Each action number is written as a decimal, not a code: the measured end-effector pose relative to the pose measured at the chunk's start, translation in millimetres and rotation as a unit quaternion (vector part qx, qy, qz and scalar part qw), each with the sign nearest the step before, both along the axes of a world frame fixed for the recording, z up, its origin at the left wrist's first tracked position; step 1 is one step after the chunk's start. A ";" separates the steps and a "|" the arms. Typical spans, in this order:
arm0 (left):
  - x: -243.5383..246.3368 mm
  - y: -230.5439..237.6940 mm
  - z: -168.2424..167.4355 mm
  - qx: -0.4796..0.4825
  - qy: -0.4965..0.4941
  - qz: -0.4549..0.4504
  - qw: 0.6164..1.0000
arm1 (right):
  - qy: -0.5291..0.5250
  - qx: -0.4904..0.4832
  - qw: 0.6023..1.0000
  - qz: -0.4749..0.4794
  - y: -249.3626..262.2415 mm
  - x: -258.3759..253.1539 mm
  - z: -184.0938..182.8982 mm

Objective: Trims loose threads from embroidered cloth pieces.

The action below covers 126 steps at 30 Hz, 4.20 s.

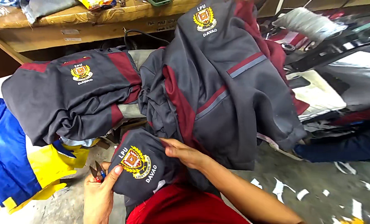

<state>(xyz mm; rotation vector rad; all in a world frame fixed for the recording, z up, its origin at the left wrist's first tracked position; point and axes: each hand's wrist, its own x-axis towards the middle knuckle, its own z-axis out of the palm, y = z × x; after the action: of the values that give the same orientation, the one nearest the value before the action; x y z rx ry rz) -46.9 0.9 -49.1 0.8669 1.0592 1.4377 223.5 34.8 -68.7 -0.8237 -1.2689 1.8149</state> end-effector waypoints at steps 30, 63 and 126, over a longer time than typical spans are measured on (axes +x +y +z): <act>-16.6 -25.9 63.2 0.240 0.530 -0.174 0.794 | 0.087 0.022 0.990 -0.112 -17.8 -41.1 47.5; -23.2 -15.7 49.7 0.252 0.480 -0.202 0.816 | -0.046 0.078 0.988 -0.125 -19.0 -42.3 67.2; -17.6 -13.2 34.8 0.218 0.385 -0.186 0.877 | 0.046 0.040 0.992 -0.109 -16.8 -45.7 56.4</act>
<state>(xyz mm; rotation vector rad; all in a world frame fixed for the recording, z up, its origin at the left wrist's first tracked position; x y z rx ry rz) -64.5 -12.2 -14.3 1.9683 1.0468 1.0069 177.8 18.0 -12.3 -0.7937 -1.1381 1.5993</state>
